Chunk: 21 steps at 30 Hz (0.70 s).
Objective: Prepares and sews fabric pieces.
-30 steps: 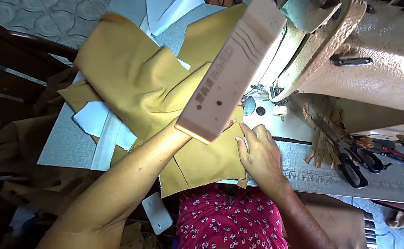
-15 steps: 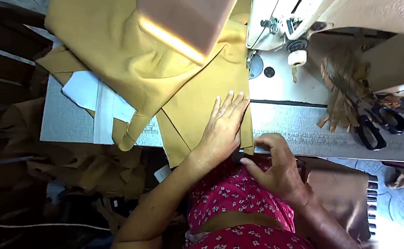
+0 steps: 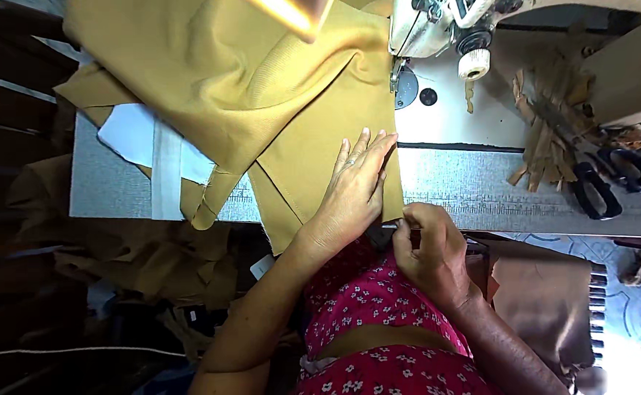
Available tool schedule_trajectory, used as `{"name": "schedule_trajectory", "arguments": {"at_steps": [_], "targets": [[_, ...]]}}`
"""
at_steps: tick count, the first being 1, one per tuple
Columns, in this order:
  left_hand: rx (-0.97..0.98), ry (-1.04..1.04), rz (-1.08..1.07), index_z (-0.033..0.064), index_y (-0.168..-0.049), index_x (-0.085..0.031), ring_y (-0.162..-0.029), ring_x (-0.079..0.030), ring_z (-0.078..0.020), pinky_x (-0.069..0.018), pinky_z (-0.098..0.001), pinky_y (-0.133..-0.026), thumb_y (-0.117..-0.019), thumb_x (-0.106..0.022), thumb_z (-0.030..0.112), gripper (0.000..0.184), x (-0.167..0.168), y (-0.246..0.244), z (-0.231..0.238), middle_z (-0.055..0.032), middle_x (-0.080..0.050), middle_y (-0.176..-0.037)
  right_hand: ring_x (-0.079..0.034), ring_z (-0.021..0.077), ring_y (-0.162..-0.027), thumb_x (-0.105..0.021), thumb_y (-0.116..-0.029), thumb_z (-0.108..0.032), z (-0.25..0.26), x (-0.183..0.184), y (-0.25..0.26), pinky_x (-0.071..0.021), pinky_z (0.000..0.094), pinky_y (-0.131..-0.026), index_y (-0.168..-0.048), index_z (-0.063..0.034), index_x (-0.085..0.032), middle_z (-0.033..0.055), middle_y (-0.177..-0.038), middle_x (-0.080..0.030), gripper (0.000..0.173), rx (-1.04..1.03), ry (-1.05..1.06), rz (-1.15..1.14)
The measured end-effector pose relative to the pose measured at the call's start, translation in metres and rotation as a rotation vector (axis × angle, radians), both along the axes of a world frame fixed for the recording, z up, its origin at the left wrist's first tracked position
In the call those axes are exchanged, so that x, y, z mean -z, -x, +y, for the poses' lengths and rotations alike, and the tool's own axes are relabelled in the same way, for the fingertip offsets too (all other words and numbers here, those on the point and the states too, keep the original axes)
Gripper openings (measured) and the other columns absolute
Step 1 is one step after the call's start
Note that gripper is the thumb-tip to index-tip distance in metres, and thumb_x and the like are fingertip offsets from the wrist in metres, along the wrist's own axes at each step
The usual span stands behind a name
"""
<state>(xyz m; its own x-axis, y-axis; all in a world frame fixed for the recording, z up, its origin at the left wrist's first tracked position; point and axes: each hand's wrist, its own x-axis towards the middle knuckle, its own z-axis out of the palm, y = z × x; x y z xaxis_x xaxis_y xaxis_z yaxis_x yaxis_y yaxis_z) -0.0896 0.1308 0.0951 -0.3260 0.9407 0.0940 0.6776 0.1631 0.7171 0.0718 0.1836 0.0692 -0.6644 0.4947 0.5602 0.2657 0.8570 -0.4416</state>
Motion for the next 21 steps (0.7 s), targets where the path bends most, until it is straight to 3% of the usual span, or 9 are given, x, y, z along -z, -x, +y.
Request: {"name": "schedule_trajectory", "arguments": {"at_steps": [2,7,17,19,21], "targets": [[0.002,0.003,-0.001,-0.0008,-0.153,-0.043,-0.154,-0.029,-0.0359,-0.0135,-0.0613,-0.124,-0.1027,-0.046,0.005,0.050,0.000,0.000,0.000,-0.0154,-0.043,-0.160,-0.066,0.0190,-0.077,-0.060,-0.0951,-0.007,0.000,0.000,-0.003,-0.0530,0.0268,-0.071,-0.104,-0.0031,-0.062,0.0110,-0.087,-0.070,0.010,0.008,-0.020,0.035],[0.005,0.003,0.016,-0.0011,-0.152,-0.043,-0.154,-0.029,-0.0367,-0.0136,-0.0618,-0.124,-0.1026,-0.047,0.005,0.050,0.001,0.000,0.000,-0.0161,-0.044,-0.159,-0.065,0.0239,-0.084,-0.063,-0.0924,-0.015,-0.003,0.003,-0.011,-0.0479,0.0347,-0.073,-0.108,-0.0068,-0.065,0.0116,-0.095,-0.070,0.018,0.038,-0.043,-0.041],[0.007,-0.010,0.026,-0.0008,-0.152,-0.043,-0.154,-0.028,-0.0355,-0.0117,-0.0614,-0.124,-0.1026,-0.047,0.007,0.050,0.004,-0.001,0.000,-0.0151,-0.044,-0.160,-0.064,0.0269,-0.082,-0.063,-0.0936,-0.011,0.003,0.018,0.004,-0.0482,0.0368,-0.071,-0.113,-0.0039,-0.062,0.0142,-0.094,-0.068,0.021,0.054,-0.084,0.052],[0.024,-0.023,0.032,-0.0002,-0.151,-0.045,-0.154,-0.028,-0.0354,-0.0113,-0.0614,-0.124,-0.1030,-0.046,0.009,0.049,0.006,0.001,-0.001,-0.0150,-0.045,-0.159,-0.064,0.0246,-0.078,-0.063,-0.0939,-0.008,0.003,0.015,0.006,-0.0506,0.0333,-0.070,-0.114,-0.0020,-0.062,0.0142,-0.091,-0.069,0.021,0.041,-0.047,0.090],[0.051,-0.099,0.041,-0.0008,-0.141,-0.055,-0.151,-0.034,-0.0371,-0.0148,-0.0626,-0.123,-0.1023,-0.046,0.010,0.042,0.012,0.004,-0.004,-0.0162,-0.053,-0.152,-0.065,0.0173,-0.071,-0.061,-0.0922,-0.003,0.002,0.008,0.006,-0.0530,0.0252,-0.066,-0.116,0.0018,-0.062,0.0128,-0.085,-0.070,0.024,0.043,0.067,0.109]]}}
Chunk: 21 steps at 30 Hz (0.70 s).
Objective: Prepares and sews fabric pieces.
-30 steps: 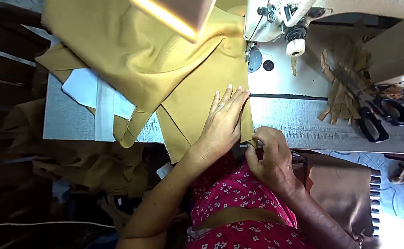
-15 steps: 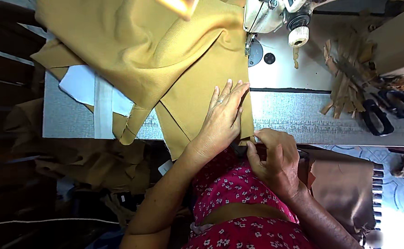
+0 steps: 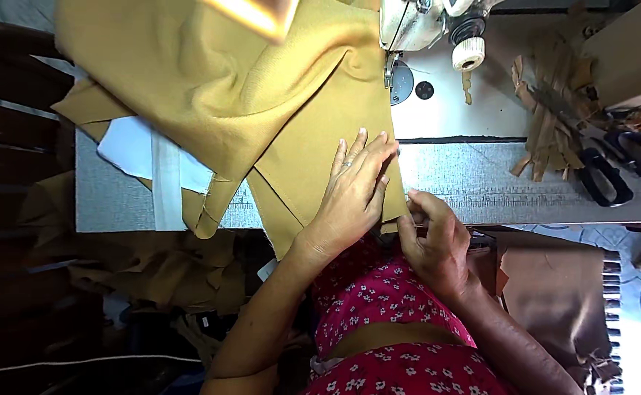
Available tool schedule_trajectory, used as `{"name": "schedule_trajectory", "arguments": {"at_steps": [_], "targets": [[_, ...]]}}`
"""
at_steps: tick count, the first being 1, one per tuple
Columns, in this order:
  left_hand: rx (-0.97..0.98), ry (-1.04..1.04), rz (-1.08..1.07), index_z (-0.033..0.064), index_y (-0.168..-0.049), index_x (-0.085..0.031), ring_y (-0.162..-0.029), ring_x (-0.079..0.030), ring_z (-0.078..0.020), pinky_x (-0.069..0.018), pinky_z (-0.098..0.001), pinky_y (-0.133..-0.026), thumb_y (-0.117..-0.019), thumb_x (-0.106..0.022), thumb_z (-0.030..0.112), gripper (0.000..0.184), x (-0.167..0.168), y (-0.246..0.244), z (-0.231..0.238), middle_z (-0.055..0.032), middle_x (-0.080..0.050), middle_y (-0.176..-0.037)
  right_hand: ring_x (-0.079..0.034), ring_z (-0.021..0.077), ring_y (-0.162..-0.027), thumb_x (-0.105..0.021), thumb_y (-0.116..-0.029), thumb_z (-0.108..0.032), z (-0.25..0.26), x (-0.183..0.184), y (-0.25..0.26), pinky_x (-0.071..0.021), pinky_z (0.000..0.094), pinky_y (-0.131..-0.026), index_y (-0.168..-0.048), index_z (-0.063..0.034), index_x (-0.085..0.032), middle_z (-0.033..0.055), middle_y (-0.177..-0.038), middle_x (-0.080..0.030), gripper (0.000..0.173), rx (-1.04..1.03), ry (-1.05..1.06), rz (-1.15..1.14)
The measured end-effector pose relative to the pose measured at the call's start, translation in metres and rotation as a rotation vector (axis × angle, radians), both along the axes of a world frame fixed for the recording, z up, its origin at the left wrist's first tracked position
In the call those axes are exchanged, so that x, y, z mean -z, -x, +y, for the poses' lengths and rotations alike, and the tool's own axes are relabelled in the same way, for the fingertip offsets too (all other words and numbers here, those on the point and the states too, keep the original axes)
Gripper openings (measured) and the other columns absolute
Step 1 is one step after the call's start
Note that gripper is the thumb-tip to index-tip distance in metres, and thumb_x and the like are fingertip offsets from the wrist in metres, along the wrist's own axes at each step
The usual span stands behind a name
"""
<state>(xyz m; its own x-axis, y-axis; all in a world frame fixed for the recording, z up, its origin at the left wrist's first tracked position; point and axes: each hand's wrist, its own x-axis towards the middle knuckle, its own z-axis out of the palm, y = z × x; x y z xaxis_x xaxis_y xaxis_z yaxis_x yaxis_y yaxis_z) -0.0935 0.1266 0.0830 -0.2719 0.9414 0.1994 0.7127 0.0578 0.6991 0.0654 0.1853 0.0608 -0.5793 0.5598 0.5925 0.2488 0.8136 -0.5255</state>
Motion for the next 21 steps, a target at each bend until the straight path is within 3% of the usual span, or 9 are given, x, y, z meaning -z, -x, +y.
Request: {"name": "schedule_trajectory", "arguments": {"at_steps": [2,4,7,10,13,16,19,21], "targets": [[0.046,-0.139,-0.004,-0.0016,-0.118,-0.069,-0.140,-0.050,-0.0385,-0.0269,-0.0617,-0.120,-0.0998,-0.052,0.007,0.026,0.006,0.003,-0.006,-0.0187,-0.065,-0.135,-0.063,0.0073,-0.063,-0.060,-0.0891,-0.001,-0.001,-0.010,-0.002,-0.0526,0.0170,-0.060,-0.119,0.0046,-0.059,0.0087,-0.077,-0.069,0.031,-0.014,0.192,0.006],[0.133,-0.222,0.009,-0.0010,-0.105,-0.074,-0.128,-0.061,-0.0355,-0.0353,-0.0583,-0.117,-0.0947,-0.054,0.003,0.023,0.009,0.006,-0.015,-0.0181,-0.071,-0.121,-0.061,0.0015,-0.058,-0.060,-0.0875,0.001,-0.003,-0.016,-0.003,-0.0521,0.0154,-0.054,-0.124,0.0034,-0.054,0.0026,-0.073,-0.067,0.037,-0.053,0.461,0.024],[0.263,-0.225,0.073,-0.0005,-0.109,-0.073,-0.128,-0.061,-0.0335,-0.0344,-0.0587,-0.117,-0.0953,-0.050,0.014,0.031,0.011,0.010,-0.028,-0.0189,-0.070,-0.122,-0.064,0.0016,-0.053,-0.060,-0.0873,0.004,-0.003,-0.024,-0.002,-0.0559,0.0172,-0.050,-0.125,-0.0040,-0.049,-0.0037,-0.070,-0.067,0.040,-0.125,0.908,0.127],[0.320,-0.198,0.145,-0.0002,-0.118,-0.069,-0.134,-0.055,-0.0349,-0.0321,-0.0595,-0.118,-0.0912,-0.055,0.027,0.041,0.012,0.012,-0.035,-0.0204,-0.065,-0.131,-0.066,0.0062,-0.052,-0.059,-0.0887,0.009,-0.003,-0.031,0.000,-0.0568,0.0199,-0.050,-0.120,-0.0100,-0.046,-0.0028,-0.066,-0.067,0.039,-0.168,1.197,0.254],[0.235,-0.257,0.247,0.0009,-0.116,-0.070,-0.129,-0.060,-0.0357,-0.0391,-0.0570,-0.115,-0.0925,-0.066,0.018,0.029,0.014,0.005,-0.035,-0.0196,-0.069,-0.127,-0.066,0.0086,-0.051,-0.059,-0.0891,0.012,-0.006,-0.034,0.004,-0.0580,0.0218,-0.051,-0.115,-0.0110,-0.045,-0.0014,-0.063,-0.065,0.037,-0.179,1.322,0.334],[0.060,-0.416,0.276,0.0008,-0.101,-0.074,-0.114,-0.070,-0.0289,-0.0487,-0.0482,-0.109,-0.0956,-0.064,0.002,0.011,0.017,-0.004,-0.031,-0.0170,-0.075,-0.109,-0.068,0.0081,-0.056,-0.063,-0.0925,0.005,-0.006,-0.032,0.002,-0.0595,0.0218,-0.054,-0.114,-0.0125,-0.046,-0.0026,-0.067,-0.067,0.033,-0.260,1.251,0.344],[-0.037,-0.515,0.084,-0.0018,-0.100,-0.072,-0.113,-0.071,-0.0234,-0.0497,-0.0447,-0.110,-0.0963,-0.063,0.003,0.010,0.018,-0.008,-0.033,-0.0154,-0.076,-0.106,-0.066,-0.0015,-0.072,-0.063,-0.1023,-0.022,0.006,-0.020,-0.005,-0.0577,0.0156,-0.066,-0.117,-0.0141,-0.056,-0.0079,-0.083,-0.068,0.018,-0.309,0.754,0.361],[-0.108,-0.562,-0.045,-0.0005,-0.102,-0.072,-0.114,-0.071,-0.0187,-0.0510,-0.0438,-0.110,-0.0973,-0.064,0.005,0.010,0.017,-0.010,-0.033,-0.0109,-0.076,-0.107,-0.064,0.0007,-0.084,-0.062,-0.1028,-0.017,0.020,-0.013,-0.003,-0.0556,0.0150,-0.076,-0.110,-0.0053,-0.064,-0.0001,-0.092,-0.065,0.014,-0.258,0.400,0.342]]}}
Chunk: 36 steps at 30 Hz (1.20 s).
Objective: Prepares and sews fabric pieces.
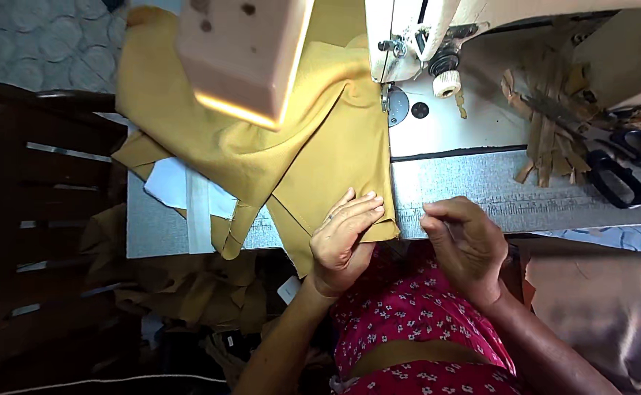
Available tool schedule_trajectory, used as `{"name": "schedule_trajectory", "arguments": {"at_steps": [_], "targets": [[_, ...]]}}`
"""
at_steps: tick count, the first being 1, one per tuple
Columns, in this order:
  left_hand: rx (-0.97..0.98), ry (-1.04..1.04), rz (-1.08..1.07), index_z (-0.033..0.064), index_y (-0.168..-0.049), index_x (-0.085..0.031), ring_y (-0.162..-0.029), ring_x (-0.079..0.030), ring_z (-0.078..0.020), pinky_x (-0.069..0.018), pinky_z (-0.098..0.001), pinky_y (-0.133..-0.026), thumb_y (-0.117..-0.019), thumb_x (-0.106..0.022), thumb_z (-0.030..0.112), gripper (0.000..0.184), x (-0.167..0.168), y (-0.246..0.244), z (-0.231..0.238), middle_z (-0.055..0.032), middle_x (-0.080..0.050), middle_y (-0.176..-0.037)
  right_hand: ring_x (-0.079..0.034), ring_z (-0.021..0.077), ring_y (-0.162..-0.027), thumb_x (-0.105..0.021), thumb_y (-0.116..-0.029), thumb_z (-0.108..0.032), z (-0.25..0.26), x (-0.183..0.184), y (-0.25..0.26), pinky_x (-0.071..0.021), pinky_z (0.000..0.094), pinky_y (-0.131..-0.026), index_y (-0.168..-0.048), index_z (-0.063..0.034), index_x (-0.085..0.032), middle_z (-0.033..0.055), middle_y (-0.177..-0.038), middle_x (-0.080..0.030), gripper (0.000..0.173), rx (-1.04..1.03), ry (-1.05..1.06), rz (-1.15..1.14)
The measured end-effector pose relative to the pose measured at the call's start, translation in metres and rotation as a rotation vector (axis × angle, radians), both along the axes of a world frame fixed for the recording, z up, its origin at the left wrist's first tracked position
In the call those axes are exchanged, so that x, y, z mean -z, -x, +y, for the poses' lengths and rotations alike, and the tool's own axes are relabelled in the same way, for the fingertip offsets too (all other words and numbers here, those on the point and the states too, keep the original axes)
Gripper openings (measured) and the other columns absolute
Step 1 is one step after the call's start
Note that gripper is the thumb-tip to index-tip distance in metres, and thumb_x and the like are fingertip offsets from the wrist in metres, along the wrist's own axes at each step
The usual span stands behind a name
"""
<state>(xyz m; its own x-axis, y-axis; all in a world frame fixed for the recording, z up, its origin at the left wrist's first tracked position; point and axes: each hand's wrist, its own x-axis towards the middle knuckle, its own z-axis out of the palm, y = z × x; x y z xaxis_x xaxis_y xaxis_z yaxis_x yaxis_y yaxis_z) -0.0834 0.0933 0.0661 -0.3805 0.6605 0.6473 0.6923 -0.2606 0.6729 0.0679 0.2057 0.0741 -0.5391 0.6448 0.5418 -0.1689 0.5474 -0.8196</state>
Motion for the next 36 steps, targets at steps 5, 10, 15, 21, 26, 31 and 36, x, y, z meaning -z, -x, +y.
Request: {"name": "schedule_trajectory", "arguments": {"at_steps": [5,10,15,21,26,31,36], "targets": [[-0.061,-0.061,-0.113,0.0025,-0.101,-0.073,-0.110,-0.073,-0.0149,-0.0547,-0.0425,-0.106,-0.0945,-0.069,0.003,0.008,-0.003,-0.002,0.004,-0.0049,-0.078,-0.105,-0.065,0.0123,-0.100,-0.071,-0.0958,-0.015,0.012,-0.004,0.013,-0.0522,0.0230,-0.091,-0.105,-0.0020,-0.074,0.0083,-0.099,-0.070,0.016,-0.010,-0.274,-0.014],[-0.057,-0.018,0.061,0.0025,-0.098,-0.072,-0.108,-0.073,-0.0173,-0.0520,-0.0452,-0.109,-0.0959,-0.068,0.006,0.006,0.000,-0.002,0.002,-0.0084,-0.078,-0.101,-0.064,0.0184,-0.102,-0.066,-0.0983,-0.013,0.018,0.001,0.011,-0.0513,0.0282,-0.091,-0.107,-0.0065,-0.075,0.0099,-0.102,-0.069,0.013,-0.016,-0.447,-0.041],[-0.078,0.162,0.458,0.0077,-0.098,-0.076,-0.109,-0.073,-0.0227,-0.0445,-0.0513,-0.111,-0.0975,-0.063,0.007,0.013,0.004,-0.008,0.002,-0.0081,-0.079,-0.101,-0.066,0.0211,-0.097,-0.059,-0.1009,-0.013,0.019,0.021,-0.013,-0.0500,0.0314,-0.091,-0.103,-0.0089,-0.075,0.0091,-0.102,-0.074,0.016,0.022,-0.611,-0.181],[0.088,0.405,0.441,0.0116,-0.099,-0.077,-0.114,-0.071,-0.0291,-0.0463,-0.0595,-0.107,-0.1008,-0.057,0.021,0.023,-0.012,-0.004,0.004,-0.0047,-0.078,-0.106,-0.066,0.0254,-0.110,-0.052,-0.0990,-0.012,0.021,0.034,-0.017,-0.0443,0.0365,-0.096,-0.096,-0.0129,-0.073,0.0050,-0.112,-0.078,0.021,-0.015,-0.664,-0.328],[-0.062,0.843,0.257,0.0227,-0.155,-0.048,-0.153,-0.025,-0.0465,-0.0149,-0.0787,-0.113,-0.1008,-0.028,0.070,0.074,-0.026,0.046,0.014,-0.0111,-0.035,-0.165,-0.065,0.0242,-0.105,-0.051,-0.0990,-0.011,0.022,0.032,-0.017,-0.0414,0.0377,-0.094,-0.098,-0.0122,-0.072,0.0047,-0.112,-0.077,0.022,-0.034,-0.672,-0.341],[-0.126,1.050,0.365,0.0200,-0.164,-0.028,-0.146,-0.035,-0.0484,-0.0387,-0.0693,-0.101,-0.0987,-0.027,0.073,0.084,-0.023,0.073,0.024,-0.0100,-0.017,-0.172,-0.065,0.0235,-0.103,-0.051,-0.0989,-0.011,0.022,0.031,-0.017,-0.0413,0.0379,-0.093,-0.098,-0.0129,-0.073,0.0039,-0.112,-0.077,0.022,-0.027,-0.678,-0.342],[-0.065,0.824,0.419,0.0098,-0.152,-0.050,-0.147,-0.037,-0.0468,-0.0313,-0.0704,-0.111,-0.1025,-0.049,0.036,0.056,-0.038,0.052,0.032,-0.0194,-0.040,-0.161,-0.065,0.0234,-0.101,-0.052,-0.0977,-0.011,0.022,0.031,-0.016,-0.0411,0.0379,-0.092,-0.096,-0.0123,-0.073,0.0039,-0.110,-0.078,0.022,-0.023,-0.664,-0.335]]}}
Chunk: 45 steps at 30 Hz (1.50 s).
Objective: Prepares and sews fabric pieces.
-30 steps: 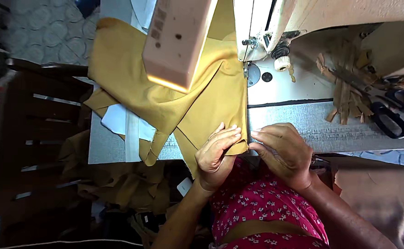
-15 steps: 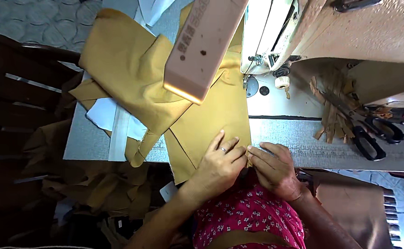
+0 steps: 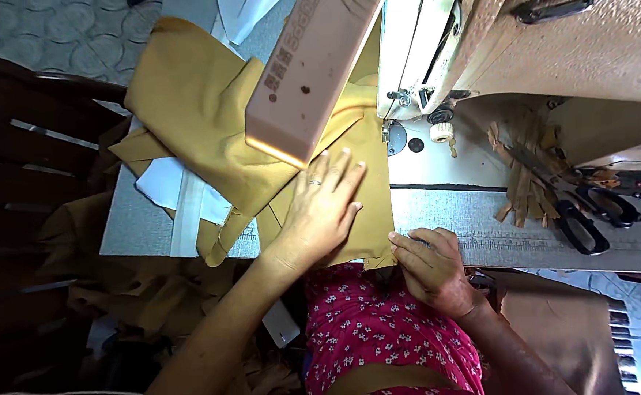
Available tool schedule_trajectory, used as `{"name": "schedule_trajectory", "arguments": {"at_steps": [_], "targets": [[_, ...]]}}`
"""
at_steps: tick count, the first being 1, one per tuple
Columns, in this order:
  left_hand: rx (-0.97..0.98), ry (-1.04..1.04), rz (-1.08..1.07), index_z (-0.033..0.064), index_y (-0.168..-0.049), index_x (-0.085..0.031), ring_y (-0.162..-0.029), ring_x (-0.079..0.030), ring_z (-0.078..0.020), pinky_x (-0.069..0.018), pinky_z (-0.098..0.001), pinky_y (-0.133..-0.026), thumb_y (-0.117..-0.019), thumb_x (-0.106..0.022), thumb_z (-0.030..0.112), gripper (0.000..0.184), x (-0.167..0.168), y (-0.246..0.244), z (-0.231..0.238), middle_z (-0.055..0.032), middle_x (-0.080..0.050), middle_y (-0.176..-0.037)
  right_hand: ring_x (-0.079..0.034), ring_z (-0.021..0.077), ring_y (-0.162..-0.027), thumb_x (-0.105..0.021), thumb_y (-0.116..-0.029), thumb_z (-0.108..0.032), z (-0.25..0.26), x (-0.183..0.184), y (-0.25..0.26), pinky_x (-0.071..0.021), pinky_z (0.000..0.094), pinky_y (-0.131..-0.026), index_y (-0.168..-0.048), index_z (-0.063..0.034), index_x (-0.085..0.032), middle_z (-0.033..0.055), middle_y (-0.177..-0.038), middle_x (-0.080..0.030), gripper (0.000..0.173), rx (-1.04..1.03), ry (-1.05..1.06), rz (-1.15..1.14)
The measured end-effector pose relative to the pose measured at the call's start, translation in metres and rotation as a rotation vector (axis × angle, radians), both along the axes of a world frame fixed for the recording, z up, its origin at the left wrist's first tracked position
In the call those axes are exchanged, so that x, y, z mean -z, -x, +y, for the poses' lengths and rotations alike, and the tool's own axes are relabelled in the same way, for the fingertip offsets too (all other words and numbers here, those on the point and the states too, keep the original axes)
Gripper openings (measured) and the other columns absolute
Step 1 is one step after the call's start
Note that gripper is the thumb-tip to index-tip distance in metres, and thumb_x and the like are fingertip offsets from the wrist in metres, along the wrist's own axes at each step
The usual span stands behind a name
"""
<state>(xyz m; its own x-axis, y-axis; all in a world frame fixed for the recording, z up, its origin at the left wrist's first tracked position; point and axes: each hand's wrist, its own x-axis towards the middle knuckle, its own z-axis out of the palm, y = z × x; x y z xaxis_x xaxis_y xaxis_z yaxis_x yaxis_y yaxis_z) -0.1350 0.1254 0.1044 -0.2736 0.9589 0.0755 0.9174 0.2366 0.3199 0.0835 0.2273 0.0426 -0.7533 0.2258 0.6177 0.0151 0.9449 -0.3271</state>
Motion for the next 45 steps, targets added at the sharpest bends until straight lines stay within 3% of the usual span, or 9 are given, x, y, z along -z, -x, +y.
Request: {"name": "schedule_trajectory", "arguments": {"at_steps": [2,4,10,26,29,33,38,40,45], "targets": [[0.100,-0.163,-0.035,0.0097,-0.134,-0.068,-0.142,-0.044,-0.0465,-0.0309,-0.0719,-0.113,-0.1006,-0.053,0.024,0.039,0.004,-0.012,0.008,-0.0185,-0.055,-0.149,-0.065,0.0235,-0.102,-0.052,-0.0979,-0.011,0.000,0.000,0.000,-0.0412,0.0378,-0.091,-0.096,-0.0123,-0.073,0.0040,-0.110,-0.078,0.022,-0.004,0.007,0.000],[0.147,-0.227,-0.058,0.0142,-0.127,-0.073,-0.139,-0.048,-0.0464,-0.0325,-0.0716,-0.111,-0.1028,-0.051,0.026,0.035,0.013,-0.018,0.015,-0.0164,-0.060,-0.144,-0.065,0.0234,-0.102,-0.052,-0.0981,-0.011,0.000,0.000,-0.001,-0.0407,0.0376,-0.092,-0.096,-0.0121,-0.074,0.0045,-0.111,-0.078,0.022,-0.006,0.016,0.000],[0.124,-0.166,-0.123,0.0236,-0.134,-0.070,-0.147,-0.036,-0.0478,-0.0169,-0.0775,-0.114,-0.1043,-0.047,0.038,0.041,0.030,-0.016,0.016,-0.0121,-0.053,-0.153,-0.064,0.0234,-0.102,-0.051,-0.0976,-0.011,0.002,-0.008,-0.001,-0.0390,0.0390,-0.090,-0.093,-0.0139,-0.073,0.0022,-0.111,-0.078,0.022,0.023,-0.012,-0.037],[0.130,-0.139,-0.121,0.0226,-0.138,-0.067,-0.148,-0.034,-0.0475,-0.0166,-0.0745,-0.115,-0.1052,-0.046,0.038,0.042,0.029,0.003,0.034,-0.0131,-0.050,-0.155,-0.068,0.0243,-0.103,-0.053,-0.0935,-0.011,0.020,-0.024,0.023,-0.0430,0.0423,-0.085,-0.088,-0.0141,-0.072,0.0013,-0.108,-0.079,0.020,0.032,-0.048,-0.134],[0.131,-0.141,-0.113,0.0215,-0.139,-0.067,-0.148,-0.035,-0.0471,-0.0198,-0.0720,-0.116,-0.1048,-0.047,0.037,0.042,0.028,0.009,0.040,-0.0131,-0.050,-0.155,-0.069,0.0242,-0.101,-0.055,-0.0915,-0.009,0.026,-0.023,0.030,-0.0433,0.0426,-0.083,-0.086,-0.0130,-0.073,0.0017,-0.106,-0.079,0.019,0.038,-0.045,-0.125],[0.111,-0.146,-0.142,0.0195,-0.137,-0.068,-0.147,-0.037,-0.0454,-0.0314,-0.0672,-0.110,-0.1050,-0.049,0.035,0.041,0.021,0.017,0.051,-0.0132,-0.052,-0.154,-0.070,0.0249,-0.101,-0.058,-0.0895,-0.008,0.038,-0.023,0.042,-0.0449,0.0444,-0.083,-0.083,-0.0117,-0.076,0.0020,-0.107,-0.079,0.019,0.036,-0.032,-0.123],[0.107,-0.146,-0.201,0.0010,-0.134,-0.055,-0.136,-0.054,-0.0330,-0.0424,-0.0504,-0.110,-0.1016,-0.056,0.035,0.047,0.022,0.040,0.072,-0.0185,-0.057,-0.145,-0.068,0.0265,-0.097,-0.058,-0.0876,-0.005,0.055,-0.026,0.060,-0.0437,0.0464,-0.084,-0.083,-0.0092,-0.076,0.0047,-0.105,-0.078,0.018,0.015,-0.018,-0.103],[0.098,-0.146,-0.202,-0.0012,-0.132,-0.053,-0.124,-0.060,-0.0350,-0.0468,-0.0510,-0.103,-0.1013,-0.057,0.036,0.048,0.026,0.048,0.077,-0.0221,-0.062,-0.131,-0.068,0.0269,-0.096,-0.059,-0.0867,-0.004,0.060,-0.027,0.066,-0.0424,0.0469,-0.083,-0.083,-0.0082,-0.076,0.0051,-0.104,-0.078,0.018,0.013,-0.028,-0.106],[0.197,-0.175,-0.233,0.0028,-0.132,-0.055,-0.117,-0.064,-0.0292,-0.0505,-0.0477,-0.101,-0.0952,-0.065,0.043,0.055,0.051,0.089,0.085,-0.0173,-0.066,-0.123,-0.068,0.0248,-0.098,-0.058,-0.0880,-0.004,0.061,-0.021,0.070,-0.0419,0.0452,-0.085,-0.083,-0.0089,-0.076,0.0047,-0.107,-0.078,0.019,0.029,-0.049,-0.076]]}}
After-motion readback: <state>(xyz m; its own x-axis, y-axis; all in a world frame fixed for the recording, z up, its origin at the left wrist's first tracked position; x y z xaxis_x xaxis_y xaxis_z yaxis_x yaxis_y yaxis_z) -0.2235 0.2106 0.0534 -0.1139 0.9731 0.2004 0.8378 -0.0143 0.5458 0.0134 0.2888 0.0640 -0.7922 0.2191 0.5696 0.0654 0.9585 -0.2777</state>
